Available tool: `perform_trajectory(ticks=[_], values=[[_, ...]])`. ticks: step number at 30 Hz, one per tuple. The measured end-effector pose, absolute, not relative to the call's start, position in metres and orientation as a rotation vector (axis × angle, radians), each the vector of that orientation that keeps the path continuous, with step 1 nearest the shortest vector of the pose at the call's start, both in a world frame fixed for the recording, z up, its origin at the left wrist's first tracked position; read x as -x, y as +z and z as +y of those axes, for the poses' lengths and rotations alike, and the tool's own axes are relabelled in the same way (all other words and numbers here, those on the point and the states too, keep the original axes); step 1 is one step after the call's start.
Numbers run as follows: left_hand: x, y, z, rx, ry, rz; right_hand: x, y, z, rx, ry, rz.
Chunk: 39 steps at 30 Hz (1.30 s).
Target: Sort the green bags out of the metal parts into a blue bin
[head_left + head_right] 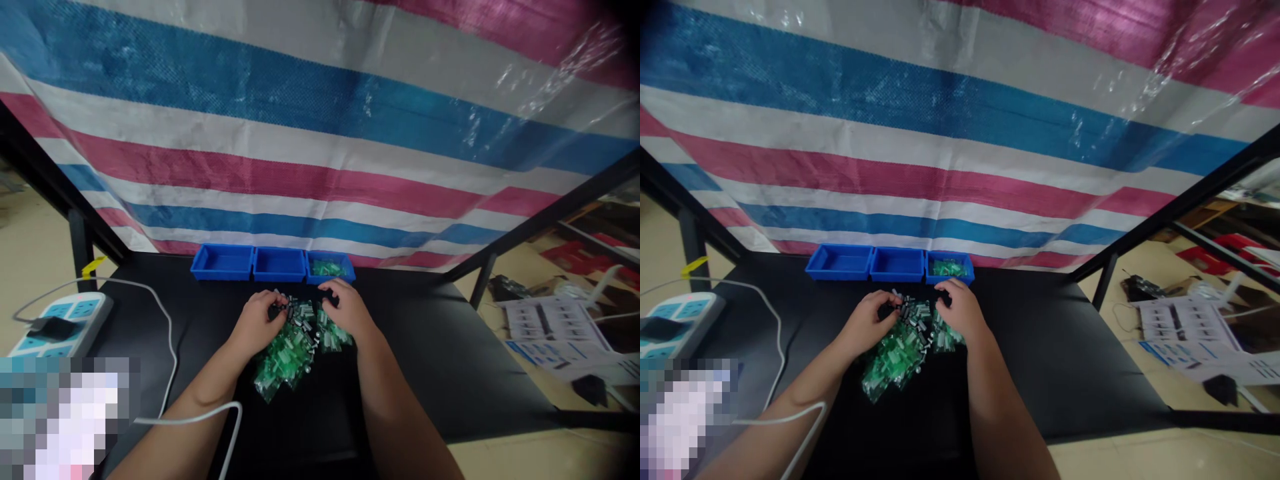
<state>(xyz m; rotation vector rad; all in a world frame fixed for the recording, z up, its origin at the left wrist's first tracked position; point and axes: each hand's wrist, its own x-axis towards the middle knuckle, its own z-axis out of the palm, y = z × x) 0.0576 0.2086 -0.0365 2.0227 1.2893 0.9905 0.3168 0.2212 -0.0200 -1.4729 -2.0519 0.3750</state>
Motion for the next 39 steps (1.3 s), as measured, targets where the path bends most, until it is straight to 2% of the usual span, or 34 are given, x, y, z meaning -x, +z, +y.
perform_trajectory(ticks=[7, 12, 16, 22, 26, 30, 39], values=[[-0.058, -0.036, 0.208, -2.031, 0.962, 1.302, -0.317, -0.030, 0.222, 1.484, 0.705, -2.160], [-0.058, -0.036, 0.208, -2.030, 0.969, 1.299, -0.327, -0.027, 0.225, 1.345, 0.964, -1.828], [-0.058, -0.038, 0.209, -2.024, 0.976, 1.300, -0.326, -0.026, 0.231, 1.130, 1.097, -1.355], [-0.058, -0.039, 0.209, -2.018, 0.981, 1.288, -0.311, -0.041, 0.250, 1.172, 0.874, -0.902], [-0.058, -0.038, 0.209, -2.018, 0.989, 1.280, -0.313, -0.047, 0.251, 1.511, 0.412, -1.231], [-0.058, -0.037, 0.209, -2.021, 0.997, 1.280, -0.308, -0.041, 0.245, 1.622, -0.057, -1.594], [-0.058, -0.037, 0.209, -2.025, 0.990, 1.284, -0.287, -0.042, 0.249, 1.657, -0.097, -1.847]])
